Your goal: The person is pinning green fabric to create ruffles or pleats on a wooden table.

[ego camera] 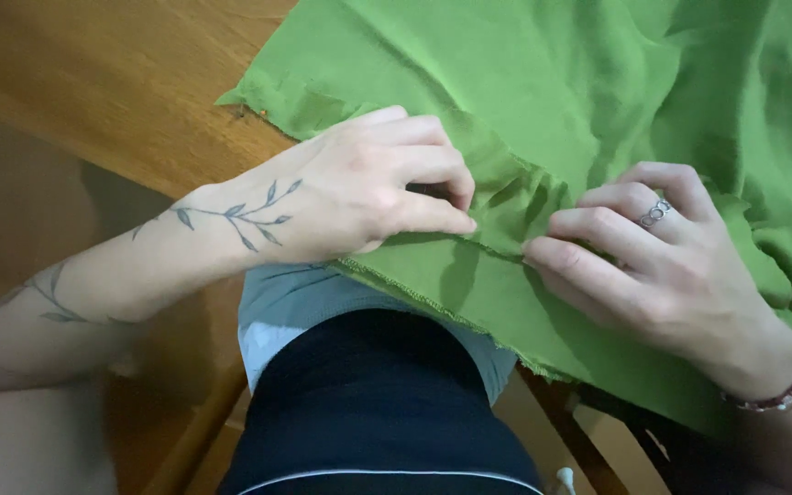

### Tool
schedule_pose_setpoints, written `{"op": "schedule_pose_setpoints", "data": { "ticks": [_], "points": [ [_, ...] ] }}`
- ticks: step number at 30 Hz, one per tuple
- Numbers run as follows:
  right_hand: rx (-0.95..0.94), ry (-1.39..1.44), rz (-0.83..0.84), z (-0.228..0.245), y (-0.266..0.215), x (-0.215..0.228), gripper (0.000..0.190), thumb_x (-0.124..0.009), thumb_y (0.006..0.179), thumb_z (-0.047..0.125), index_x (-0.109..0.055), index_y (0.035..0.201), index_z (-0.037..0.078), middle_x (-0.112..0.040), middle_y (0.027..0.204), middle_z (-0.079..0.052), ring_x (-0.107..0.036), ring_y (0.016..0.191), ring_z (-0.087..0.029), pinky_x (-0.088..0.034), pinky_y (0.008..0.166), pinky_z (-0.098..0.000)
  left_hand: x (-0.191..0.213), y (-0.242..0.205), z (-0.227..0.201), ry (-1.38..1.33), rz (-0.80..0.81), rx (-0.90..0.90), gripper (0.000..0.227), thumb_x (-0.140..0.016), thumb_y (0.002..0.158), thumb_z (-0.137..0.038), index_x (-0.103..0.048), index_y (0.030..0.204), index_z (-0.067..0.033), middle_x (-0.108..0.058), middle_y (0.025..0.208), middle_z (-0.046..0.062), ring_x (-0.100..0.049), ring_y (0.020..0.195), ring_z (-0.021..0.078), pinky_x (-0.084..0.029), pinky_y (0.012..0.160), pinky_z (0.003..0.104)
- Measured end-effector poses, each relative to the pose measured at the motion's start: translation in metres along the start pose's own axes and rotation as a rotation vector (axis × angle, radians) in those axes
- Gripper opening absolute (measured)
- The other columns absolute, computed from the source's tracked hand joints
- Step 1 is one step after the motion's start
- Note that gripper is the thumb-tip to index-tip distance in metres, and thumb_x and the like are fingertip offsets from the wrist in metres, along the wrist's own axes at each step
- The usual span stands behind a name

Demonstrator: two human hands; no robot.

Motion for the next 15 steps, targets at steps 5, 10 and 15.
{"op": "schedule_pose_setpoints", "data": {
  "ticks": [5,10,15],
  "points": [
    [0.006,0.002,0.015,0.001,0.001,0.0,0.008,-0.074,0.1,0.016,-0.068,0.097,0.012,-0.067,0.098,-0.004,-0.062,0.085,-0.022,-0.047,0.088,-0.0412,0.005,0.003,-0.006,0.103,0.006,-0.025,0.025,-0.072,0.092,0.007,-0.074,0.109,-0.0109,-0.063,0.104,0.008,-0.056,0.091,0.0241,-0.04,0.065,0.035],
    [-0.002,0.029,0.021,0.0,0.001,-0.002,0.01,-0.074,0.1,0.018,-0.067,0.099,0.011,-0.066,0.099,-0.004,-0.062,0.083,-0.021,-0.048,0.089,-0.0409,0.009,0.006,-0.018,0.318,-0.048,-0.051,0.019,-0.06,0.104,-0.002,-0.075,0.1,-0.0139,-0.063,0.097,0.003,-0.056,0.085,0.02,-0.043,0.07,0.034],
    [0.026,0.066,-0.003,0.002,0.001,-0.006,0.019,-0.073,0.1,0.016,-0.069,0.118,0.011,-0.063,0.097,-0.003,-0.059,0.078,-0.019,-0.049,0.084,-0.0387,0.013,0.008,-0.024,0.433,-0.053,-0.101,0.016,-0.067,0.1,-0.001,-0.07,0.096,-0.016,-0.062,0.095,0.001,-0.057,0.086,0.0177,-0.046,0.077,0.031]
  ]
}}
Point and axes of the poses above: each hand's wrist, its own y-axis towards the middle knuckle, its own x-axis out of the back of the hand, z = x × y, the point moved 6 cm from there along y, towards the middle knuckle
